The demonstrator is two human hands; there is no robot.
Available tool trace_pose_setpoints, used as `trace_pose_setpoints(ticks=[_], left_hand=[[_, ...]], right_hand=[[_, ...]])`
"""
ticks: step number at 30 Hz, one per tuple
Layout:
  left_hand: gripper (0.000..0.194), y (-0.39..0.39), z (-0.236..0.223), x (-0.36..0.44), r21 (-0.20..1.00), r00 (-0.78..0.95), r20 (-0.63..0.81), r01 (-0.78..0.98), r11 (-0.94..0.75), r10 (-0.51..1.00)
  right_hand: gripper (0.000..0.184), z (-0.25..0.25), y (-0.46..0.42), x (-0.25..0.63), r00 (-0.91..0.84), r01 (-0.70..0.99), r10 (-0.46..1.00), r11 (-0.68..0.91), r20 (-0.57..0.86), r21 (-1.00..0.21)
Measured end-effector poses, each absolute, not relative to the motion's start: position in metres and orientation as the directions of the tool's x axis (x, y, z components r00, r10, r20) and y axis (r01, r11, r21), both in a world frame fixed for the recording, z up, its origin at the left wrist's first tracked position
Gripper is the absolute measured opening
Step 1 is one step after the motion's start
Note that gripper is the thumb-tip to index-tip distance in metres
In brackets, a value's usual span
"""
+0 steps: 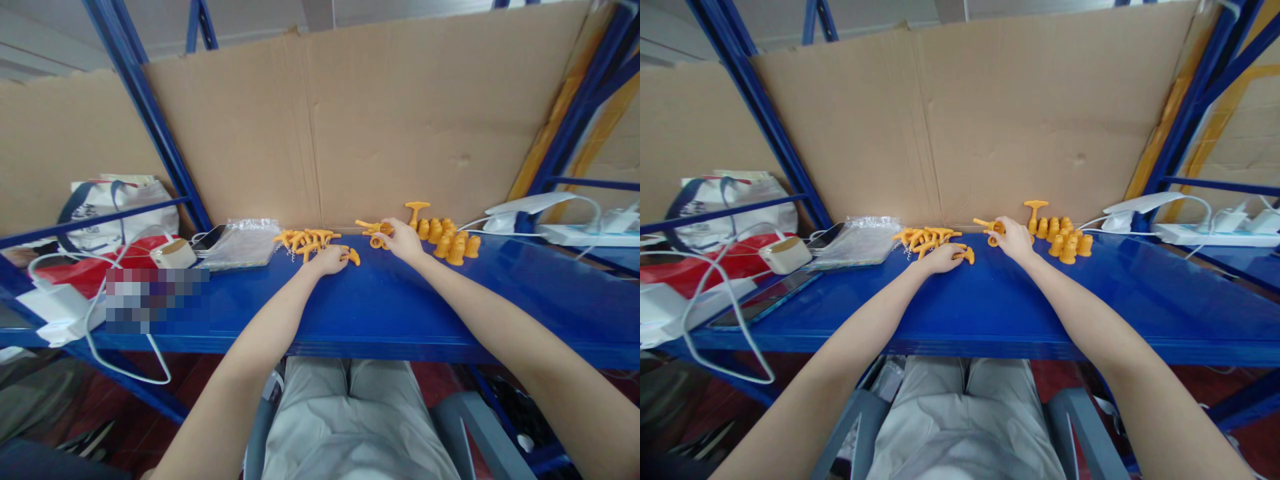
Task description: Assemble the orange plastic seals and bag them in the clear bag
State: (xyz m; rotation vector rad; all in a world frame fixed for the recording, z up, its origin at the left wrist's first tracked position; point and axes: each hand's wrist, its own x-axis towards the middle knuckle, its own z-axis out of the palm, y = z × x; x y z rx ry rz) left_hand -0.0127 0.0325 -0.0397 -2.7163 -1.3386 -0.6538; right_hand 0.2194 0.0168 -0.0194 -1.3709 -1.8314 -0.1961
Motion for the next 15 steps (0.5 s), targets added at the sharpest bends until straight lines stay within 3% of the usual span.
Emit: trace_pose_setpoints(ticks=[4,8,11,15], left_hand=[[0.019,0.032,-0.038,-0.013,0.14,0.556,0.326,0.771,-0.621,0.765],[0.024,0.029,-0.035,-0.013,0.094,0.582,0.284,0.774,-0.626,0.762],[0.025,0.027,-0.033,-0.012,0.08,0.584,0.282,0.776,-0.625,0.761],[0.026,0.027,-0.032,-0.011,0.078,0.588,0.272,0.776,-0.626,0.762]], right_hand=[[0.032,-0.015,0.013,0.202,-0.222,0.954,0.757,0.297,0.615,-0.022],[0.03,-0.009,0.016,0.188,-0.301,0.953,0.803,0.23,0.514,0.199],[0.031,-0.007,0.02,0.181,-0.334,0.935,0.818,0.222,0.469,0.278],[0.032,-0.008,0.026,0.176,-0.367,0.921,0.816,0.251,0.446,0.299]])
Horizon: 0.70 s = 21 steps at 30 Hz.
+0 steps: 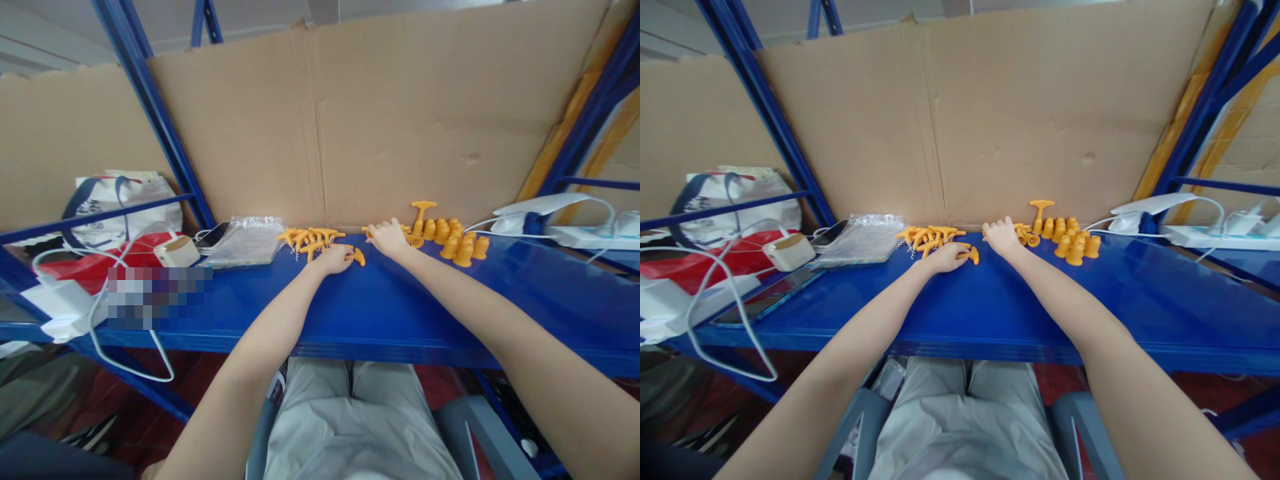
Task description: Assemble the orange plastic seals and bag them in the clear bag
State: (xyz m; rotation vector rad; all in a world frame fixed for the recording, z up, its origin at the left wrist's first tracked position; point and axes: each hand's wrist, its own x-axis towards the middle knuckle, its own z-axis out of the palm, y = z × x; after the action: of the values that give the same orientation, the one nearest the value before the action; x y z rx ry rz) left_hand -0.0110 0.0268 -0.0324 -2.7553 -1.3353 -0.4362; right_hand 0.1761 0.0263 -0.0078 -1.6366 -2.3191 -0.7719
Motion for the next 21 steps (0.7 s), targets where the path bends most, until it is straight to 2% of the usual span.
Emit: trace_pose_setpoints(ticks=[6,10,15,21], left_hand=[[0.023,0.026,-0.033,-0.012,0.097,0.574,0.296,0.777,-0.622,0.764],[0.023,0.026,-0.031,-0.012,0.091,0.571,0.262,0.788,-0.609,0.778],[0.025,0.027,-0.031,-0.013,0.09,0.573,0.258,0.788,-0.609,0.778],[0.024,0.029,-0.033,-0.012,0.128,0.57,0.277,0.776,-0.618,0.773]], right_hand=[[0.027,-0.016,0.031,0.178,-0.448,0.883,0.792,0.319,0.414,0.345],[0.029,-0.023,0.034,0.18,-0.45,0.874,0.784,0.286,0.428,0.393],[0.032,-0.031,0.035,0.179,-0.39,0.901,0.812,0.24,0.435,0.36],[0.039,-0.027,0.029,0.186,-0.344,0.931,0.838,0.248,0.424,0.267]])
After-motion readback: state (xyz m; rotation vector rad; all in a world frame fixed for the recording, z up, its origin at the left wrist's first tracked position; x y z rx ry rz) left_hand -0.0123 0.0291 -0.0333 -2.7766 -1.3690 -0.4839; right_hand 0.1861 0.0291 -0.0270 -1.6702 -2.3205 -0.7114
